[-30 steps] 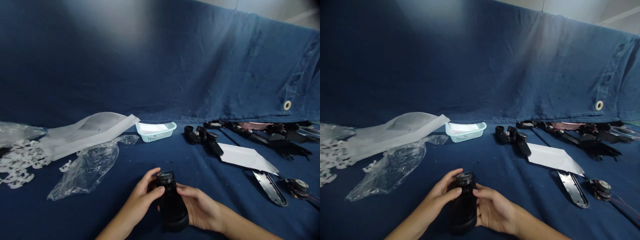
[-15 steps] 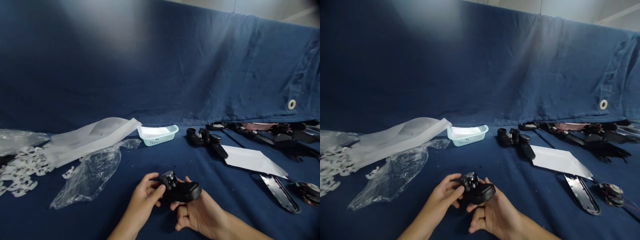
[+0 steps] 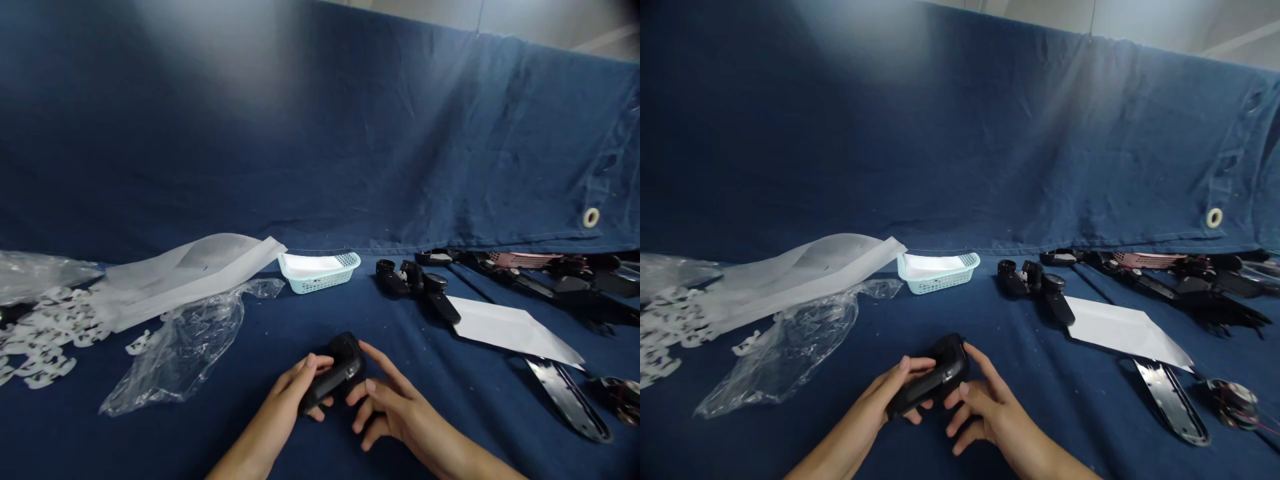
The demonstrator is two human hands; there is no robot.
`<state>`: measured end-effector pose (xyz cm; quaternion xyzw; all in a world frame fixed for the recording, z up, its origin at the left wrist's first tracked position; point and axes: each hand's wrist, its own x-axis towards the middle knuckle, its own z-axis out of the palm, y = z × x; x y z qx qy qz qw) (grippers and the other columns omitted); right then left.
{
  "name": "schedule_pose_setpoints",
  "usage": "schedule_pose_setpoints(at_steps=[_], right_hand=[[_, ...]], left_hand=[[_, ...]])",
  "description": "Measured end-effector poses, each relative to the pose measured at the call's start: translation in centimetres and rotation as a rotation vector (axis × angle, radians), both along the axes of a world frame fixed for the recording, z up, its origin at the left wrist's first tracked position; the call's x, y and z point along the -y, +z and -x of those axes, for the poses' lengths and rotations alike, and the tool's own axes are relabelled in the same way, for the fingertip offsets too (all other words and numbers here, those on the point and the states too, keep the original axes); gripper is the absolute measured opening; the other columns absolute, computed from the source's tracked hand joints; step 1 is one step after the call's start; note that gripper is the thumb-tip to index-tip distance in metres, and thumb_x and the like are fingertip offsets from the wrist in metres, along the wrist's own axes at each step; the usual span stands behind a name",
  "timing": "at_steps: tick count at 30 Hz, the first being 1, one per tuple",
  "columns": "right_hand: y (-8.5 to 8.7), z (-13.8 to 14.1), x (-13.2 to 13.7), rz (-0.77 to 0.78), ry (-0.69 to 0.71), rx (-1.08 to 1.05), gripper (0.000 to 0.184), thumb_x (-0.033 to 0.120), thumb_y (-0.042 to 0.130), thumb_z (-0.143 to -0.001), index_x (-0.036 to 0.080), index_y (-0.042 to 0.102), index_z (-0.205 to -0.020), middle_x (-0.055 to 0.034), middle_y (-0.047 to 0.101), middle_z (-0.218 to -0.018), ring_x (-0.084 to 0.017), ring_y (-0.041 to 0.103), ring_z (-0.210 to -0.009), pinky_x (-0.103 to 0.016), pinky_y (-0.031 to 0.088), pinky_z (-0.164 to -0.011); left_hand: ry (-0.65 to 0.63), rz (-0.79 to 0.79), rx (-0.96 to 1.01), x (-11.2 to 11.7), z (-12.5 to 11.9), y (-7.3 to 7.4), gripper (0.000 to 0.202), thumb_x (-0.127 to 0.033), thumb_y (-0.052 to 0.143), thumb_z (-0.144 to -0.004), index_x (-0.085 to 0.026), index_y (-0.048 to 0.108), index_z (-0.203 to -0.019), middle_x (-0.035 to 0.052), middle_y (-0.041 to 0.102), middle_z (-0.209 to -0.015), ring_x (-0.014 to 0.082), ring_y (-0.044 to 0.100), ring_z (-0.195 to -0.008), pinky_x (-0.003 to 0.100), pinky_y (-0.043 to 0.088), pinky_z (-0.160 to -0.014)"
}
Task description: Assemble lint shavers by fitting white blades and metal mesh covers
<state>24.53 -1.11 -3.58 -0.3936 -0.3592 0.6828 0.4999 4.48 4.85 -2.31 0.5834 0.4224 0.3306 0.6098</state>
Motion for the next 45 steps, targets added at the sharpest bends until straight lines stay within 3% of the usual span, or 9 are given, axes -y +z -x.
schedule_pose_setpoints(at_steps=[9, 14, 19, 24, 27, 30, 34, 38, 45], right_hand=[[-0.8, -0.7, -0.1, -0.252, -0.184, 0.460, 0.032, 0.047, 0.066, -0.088, 0.022, 0.066, -0.108, 0.0031, 0.056, -0.069, -0.009, 0.049, -0.052, -0.023, 0.040, -0.048], [-0.3, -1.5, -0.5, -0.250, -0.395, 0.410, 0.044, 0.042, 0.070, -0.086, 0.032, 0.055, -0.125, -0.0015, 0.058, -0.107, -0.017, 0.058, -0.088, -0.026, 0.050, -0.068], [0.7, -0.9, 0.0, -0.229, -0.162, 0.144, 0.054, 0.036, 0.076, -0.082, 0.027, 0.052, -0.129, -0.0010, 0.064, -0.098, -0.016, 0.061, -0.078, -0.033, 0.054, -0.079], [0.6, -0.6, -0.1, -0.233, -0.232, 0.106, 0.065, 0.030, 0.085, -0.073, 0.031, 0.051, -0.128, -0.0007, 0.064, -0.116, -0.018, 0.063, -0.100, -0.028, 0.051, -0.089], [0.3, -0.9, -0.2, -0.256, -0.246, 0.159, 0.062, 0.032, 0.083, -0.075, 0.032, 0.051, -0.128, -0.0020, 0.061, -0.129, -0.022, 0.056, -0.119, -0.031, 0.045, -0.101], [0.2, -1.3, -0.1, -0.304, -0.187, 0.256, 0.066, 0.032, 0.081, -0.078, 0.035, 0.046, -0.134, -0.0019, 0.058, -0.135, -0.023, 0.053, -0.125, -0.035, 0.039, -0.108], [0.5, -1.4, 0.5, -0.361, 0.025, 0.272, 0.067, 0.031, 0.078, -0.081, 0.039, 0.043, -0.138, -0.0016, 0.050, -0.147, -0.025, 0.045, -0.136, -0.039, 0.031, -0.115], [0.5, -1.2, 1.1, -0.342, 0.101, 0.310, 0.072, 0.033, 0.073, -0.085, 0.045, 0.033, -0.144, -0.0007, 0.037, -0.157, -0.026, 0.037, -0.142, -0.046, 0.030, -0.116], [-0.1, -1.5, 0.4, -0.343, -0.126, 0.375, 0.048, 0.042, 0.059, -0.094, 0.045, 0.042, -0.139, -0.0009, 0.047, -0.151, -0.024, 0.039, -0.142, -0.050, 0.025, -0.119]], left_hand=[[-0.069, -0.444, -0.156, 2.0, -0.5, 0.6, 0.029, -0.034, 0.063, -0.090, -0.033, 0.066, -0.119, 0.0026, 0.065, -0.125, 0.0252, 0.060, -0.118, 0.043, 0.044, -0.107], [-0.038, -1.095, -0.434, 2.7, -0.3, 0.1, 0.043, -0.015, 0.058, -0.086, -0.030, 0.060, -0.126, 0.0076, 0.056, -0.135, 0.0266, 0.061, -0.117, 0.044, 0.055, -0.097], [0.020, -1.283, -0.456, 3.5, -0.3, 0.3, 0.057, 0.000, 0.053, -0.078, -0.025, 0.054, -0.129, 0.0097, 0.046, -0.142, 0.0274, 0.053, -0.126, 0.043, 0.051, -0.102], [0.043, -0.966, -0.313, 3.9, -0.9, -0.4, 0.075, 0.000, 0.053, -0.076, -0.032, 0.040, -0.142, 0.0075, 0.032, -0.155, 0.0304, 0.041, -0.139, 0.049, 0.041, -0.111], [0.071, -0.508, -0.059, 3.8, -1.3, 0.0, 0.081, -0.016, 0.071, -0.074, -0.032, 0.036, -0.145, 0.0108, 0.035, -0.155, 0.0372, 0.042, -0.137, 0.054, 0.043, -0.107], [-0.005, 0.163, 0.256, 3.6, -1.5, 0.9, 0.072, -0.048, 0.068, -0.083, -0.025, 0.038, -0.145, 0.0177, 0.057, -0.136, 0.0363, 0.064, -0.112, 0.047, 0.060, -0.077], [-0.176, 0.815, 0.363, 3.5, -1.7, 1.3, 0.080, -0.077, 0.042, -0.085, -0.005, 0.070, -0.107, 0.0176, 0.074, -0.076, 0.0177, 0.068, -0.055, 0.022, 0.051, -0.047], [-0.174, 0.977, 0.343, 3.6, -2.1, 0.2, 0.087, -0.085, 0.039, -0.079, -0.005, 0.073, -0.078, 0.0150, 0.071, -0.060, 0.0111, 0.062, -0.042, 0.016, 0.044, -0.042], [-0.233, 0.933, 0.487, 3.7, -2.7, -0.9, 0.085, -0.080, 0.028, -0.088, -0.007, 0.071, -0.100, 0.0170, 0.077, -0.081, 0.0216, 0.075, -0.064, 0.028, 0.055, -0.065]])
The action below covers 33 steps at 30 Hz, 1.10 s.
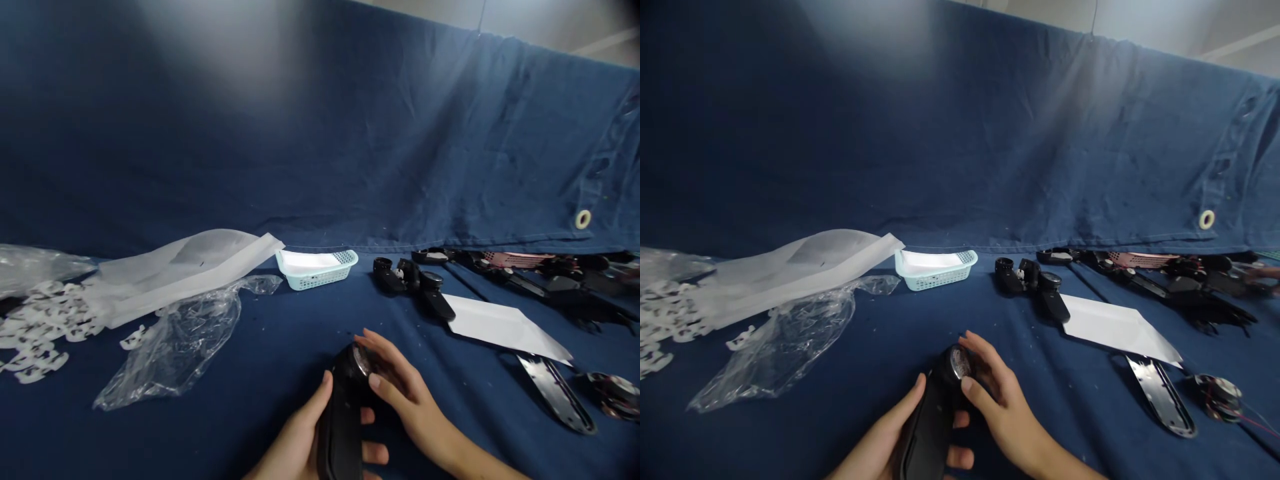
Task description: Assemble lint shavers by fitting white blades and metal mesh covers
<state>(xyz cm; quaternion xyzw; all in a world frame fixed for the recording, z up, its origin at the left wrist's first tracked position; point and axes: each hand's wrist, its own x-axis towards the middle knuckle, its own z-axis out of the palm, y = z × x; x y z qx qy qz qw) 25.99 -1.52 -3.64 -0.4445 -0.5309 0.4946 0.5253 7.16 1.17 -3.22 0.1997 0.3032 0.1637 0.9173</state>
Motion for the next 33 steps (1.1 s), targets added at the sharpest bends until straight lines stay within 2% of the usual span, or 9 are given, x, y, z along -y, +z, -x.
schedule_pose_setpoints(at_steps=[5, 9, 11, 14, 17, 19, 23, 33], right_hand=[[0.3, 0.2, -0.3, 0.013, -0.038, 0.034, 0.043, 0.044, 0.058, -0.094, 0.040, 0.049, -0.136, -0.0026, 0.055, -0.144, -0.025, 0.046, -0.136, -0.049, 0.032, -0.115], [0.7, 0.5, -0.1, 0.030, -0.051, 0.106, 0.034, 0.045, 0.057, -0.094, 0.033, 0.062, -0.125, -0.0063, 0.067, -0.130, -0.029, 0.058, -0.123, -0.052, 0.038, -0.110], [0.8, 0.5, 0.0, 0.031, -0.034, 0.126, 0.032, 0.045, 0.059, -0.093, 0.031, 0.066, -0.121, -0.0072, 0.068, -0.128, -0.030, 0.060, -0.121, -0.052, 0.039, -0.108], [1.0, 0.5, 0.1, 0.028, -0.030, 0.109, 0.030, 0.043, 0.061, -0.092, 0.030, 0.069, -0.118, -0.0075, 0.070, -0.126, -0.030, 0.060, -0.121, -0.050, 0.041, -0.106], [1.1, 0.4, 0.1, 0.023, -0.033, 0.043, 0.026, 0.041, 0.066, -0.089, 0.030, 0.072, -0.111, -0.0073, 0.071, -0.124, -0.029, 0.062, -0.119, -0.047, 0.044, -0.104], [1.0, 0.3, 0.1, 0.019, -0.037, 0.002, 0.024, 0.040, 0.070, -0.086, 0.029, 0.074, -0.107, -0.0073, 0.071, -0.124, -0.028, 0.063, -0.118, -0.045, 0.045, -0.104], [1.0, 0.3, 0.0, 0.032, -0.053, -0.051, 0.022, 0.038, 0.072, -0.083, 0.029, 0.076, -0.102, -0.0079, 0.072, -0.123, -0.029, 0.063, -0.119, -0.046, 0.044, -0.105], [1.1, 0.4, 0.0, 0.076, -0.057, -0.131, 0.019, 0.032, 0.073, -0.080, 0.026, 0.076, -0.099, -0.0075, 0.071, -0.122, -0.030, 0.063, -0.117, -0.049, 0.043, -0.105]], left_hand=[[-0.020, 0.025, -0.012, 0.5, 0.4, 0.8, 0.075, -0.071, 0.042, -0.091, -0.003, 0.071, -0.097, 0.0177, 0.077, -0.081, 0.0202, 0.074, -0.064, 0.027, 0.053, -0.067], [0.064, 0.076, 0.103, 1.1, 0.6, 1.1, 0.048, -0.054, 0.066, -0.088, -0.011, 0.067, -0.108, 0.0113, 0.078, -0.087, 0.0211, 0.075, -0.078, 0.029, 0.054, -0.077], [0.096, 0.034, 0.158, 1.2, 0.5, 0.7, 0.052, -0.048, 0.075, -0.082, -0.014, 0.061, -0.118, 0.0111, 0.077, -0.095, 0.0225, 0.075, -0.088, 0.031, 0.052, -0.085], [0.072, -0.031, 0.177, 1.1, 0.4, -0.2, 0.065, -0.049, 0.077, -0.080, -0.015, 0.051, -0.129, 0.0150, 0.076, -0.104, 0.0284, 0.073, -0.098, 0.039, 0.050, -0.093], [0.051, -0.080, 0.145, 0.8, 0.4, -0.6, 0.066, -0.052, 0.075, -0.080, -0.018, 0.049, -0.131, 0.0148, 0.075, -0.104, 0.0334, 0.073, -0.096, 0.049, 0.049, -0.095], [0.040, -0.126, 0.124, 0.7, 0.5, -0.7, 0.068, -0.055, 0.075, -0.078, -0.020, 0.050, -0.131, 0.0145, 0.075, -0.105, 0.0341, 0.074, -0.093, 0.052, 0.050, -0.094], [0.013, -0.189, 0.100, 0.6, 0.4, -0.7, 0.073, -0.057, 0.074, -0.079, -0.021, 0.046, -0.136, 0.0152, 0.074, -0.108, 0.0330, 0.075, -0.087, 0.052, 0.051, -0.092], [0.040, -0.217, 0.100, 0.8, 0.1, -0.4, 0.072, -0.050, 0.076, -0.080, -0.017, 0.046, -0.137, 0.0166, 0.072, -0.109, 0.0327, 0.073, -0.095, 0.046, 0.053, -0.087]])
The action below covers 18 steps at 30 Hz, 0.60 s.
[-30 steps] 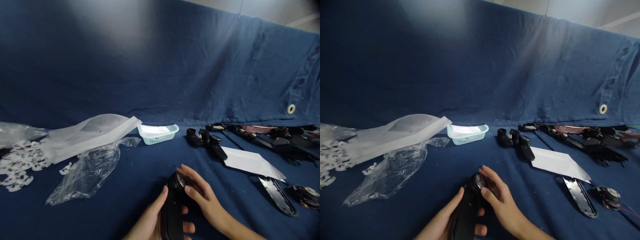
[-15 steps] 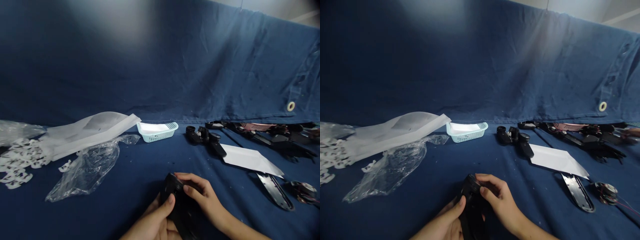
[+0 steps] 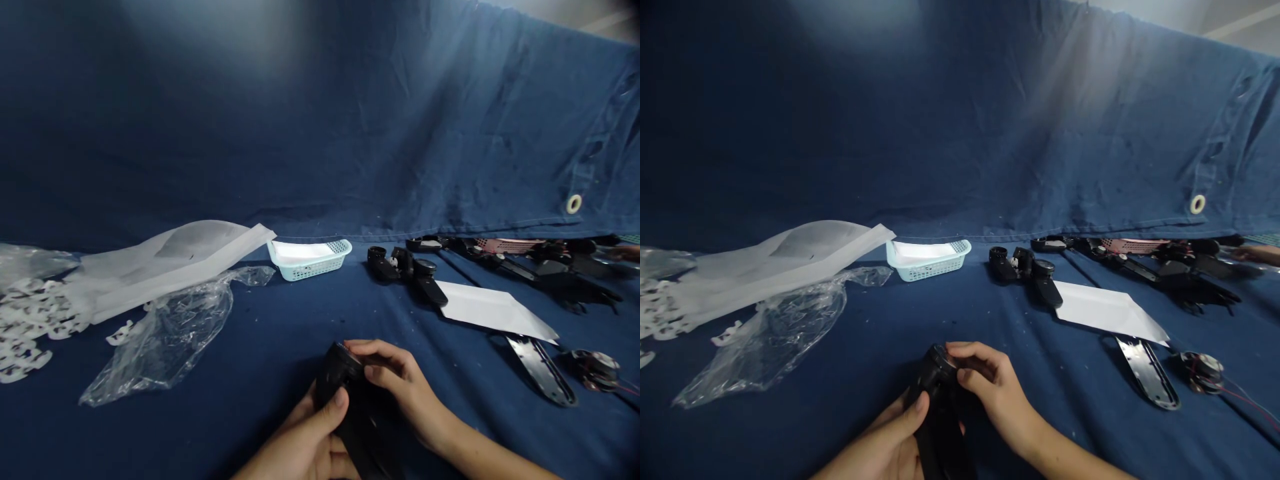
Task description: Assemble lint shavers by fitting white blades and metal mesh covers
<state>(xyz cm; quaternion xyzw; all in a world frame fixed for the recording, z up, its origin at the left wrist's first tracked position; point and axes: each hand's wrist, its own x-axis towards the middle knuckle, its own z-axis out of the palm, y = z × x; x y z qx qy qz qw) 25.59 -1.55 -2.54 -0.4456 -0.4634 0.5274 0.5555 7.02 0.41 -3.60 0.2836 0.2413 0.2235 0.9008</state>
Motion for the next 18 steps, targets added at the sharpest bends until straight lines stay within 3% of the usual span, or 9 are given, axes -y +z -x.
schedule_pose_setpoints(at_steps=[12, 18], right_hand=[[-0.19, 0.04, -0.12, 0.015, 0.021, -0.016, 0.022, 0.031, 0.075, -0.079, 0.025, 0.073, -0.100, -0.0085, 0.069, -0.124, -0.030, 0.062, -0.118, -0.048, 0.043, -0.105], [-0.14, -0.09, -0.11, 0.018, 0.035, -0.022, 0.021, 0.029, 0.074, -0.080, 0.025, 0.073, -0.100, -0.0079, 0.069, -0.125, -0.030, 0.061, -0.119, -0.049, 0.042, -0.105]], left_hand=[[-0.012, 0.003, 0.022, -0.07, 0.06, -0.08, 0.070, -0.053, 0.073, -0.082, -0.018, 0.045, -0.136, 0.0151, 0.071, -0.110, 0.0332, 0.071, -0.101, 0.046, 0.053, -0.088], [-0.009, -0.011, -0.012, -0.07, -0.01, -0.33, 0.074, -0.054, 0.073, -0.081, -0.018, 0.044, -0.138, 0.0156, 0.072, -0.106, 0.0324, 0.073, -0.093, 0.044, 0.054, -0.083]])
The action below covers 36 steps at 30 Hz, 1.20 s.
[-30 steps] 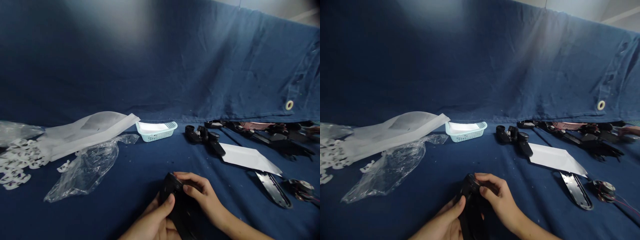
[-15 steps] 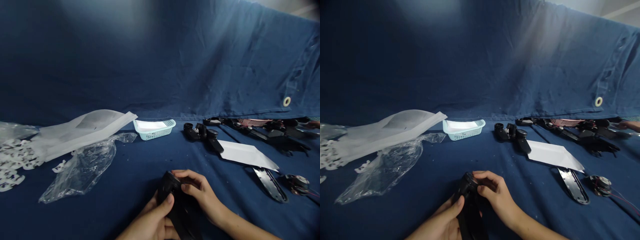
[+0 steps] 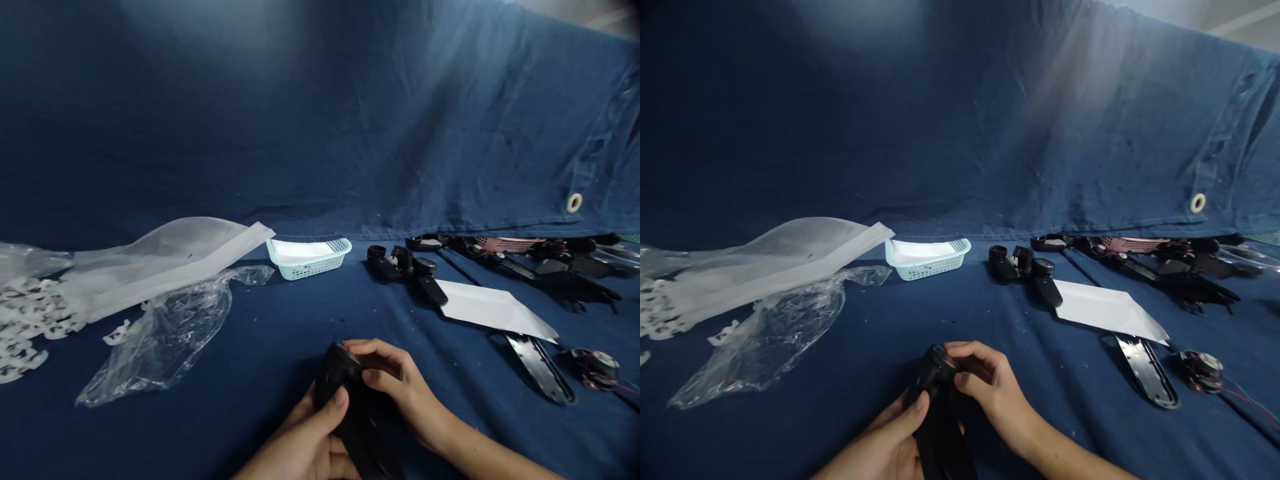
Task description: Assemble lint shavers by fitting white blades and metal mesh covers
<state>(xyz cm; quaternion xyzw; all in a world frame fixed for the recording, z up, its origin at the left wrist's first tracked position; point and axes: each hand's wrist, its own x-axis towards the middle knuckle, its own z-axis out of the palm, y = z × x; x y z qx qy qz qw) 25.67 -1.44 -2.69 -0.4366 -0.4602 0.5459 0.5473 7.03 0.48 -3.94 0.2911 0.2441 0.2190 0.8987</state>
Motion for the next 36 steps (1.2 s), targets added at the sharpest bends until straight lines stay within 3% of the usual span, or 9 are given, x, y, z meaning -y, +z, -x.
schedule_pose_setpoints(at_steps=[11, 25, 36], right_hand=[[-0.43, -0.12, -0.07, -0.011, 0.035, -0.003, 0.025, 0.026, 0.074, -0.079, 0.024, 0.071, -0.104, -0.0082, 0.066, -0.128, -0.031, 0.059, -0.121, -0.048, 0.038, -0.107], [-0.23, 0.04, -0.06, 0.029, -0.007, -0.013, 0.019, 0.026, 0.068, -0.081, 0.024, 0.073, -0.099, -0.0075, 0.068, -0.125, -0.031, 0.058, -0.121, -0.048, 0.036, -0.107], [-0.38, -0.10, -0.05, 0.020, 0.028, -0.041, 0.022, 0.024, 0.070, -0.080, 0.024, 0.071, -0.103, -0.0076, 0.065, -0.129, -0.031, 0.057, -0.122, -0.048, 0.037, -0.106]], left_hand=[[0.009, 0.002, -0.007, 0.06, -0.03, 0.50, 0.081, -0.055, 0.076, -0.078, -0.019, 0.041, -0.142, 0.0158, 0.072, -0.107, 0.0319, 0.074, -0.090, 0.042, 0.055, -0.080], [0.006, -0.018, -0.020, 0.10, -0.06, 0.26, 0.074, -0.053, 0.074, -0.081, -0.020, 0.043, -0.140, 0.0121, 0.073, -0.099, 0.0301, 0.074, -0.086, 0.043, 0.055, -0.082], [0.013, 0.008, -0.020, 0.04, -0.01, 0.97, 0.083, -0.053, 0.077, -0.078, -0.019, 0.039, -0.143, 0.0156, 0.073, -0.102, 0.0327, 0.074, -0.088, 0.045, 0.055, -0.083]])
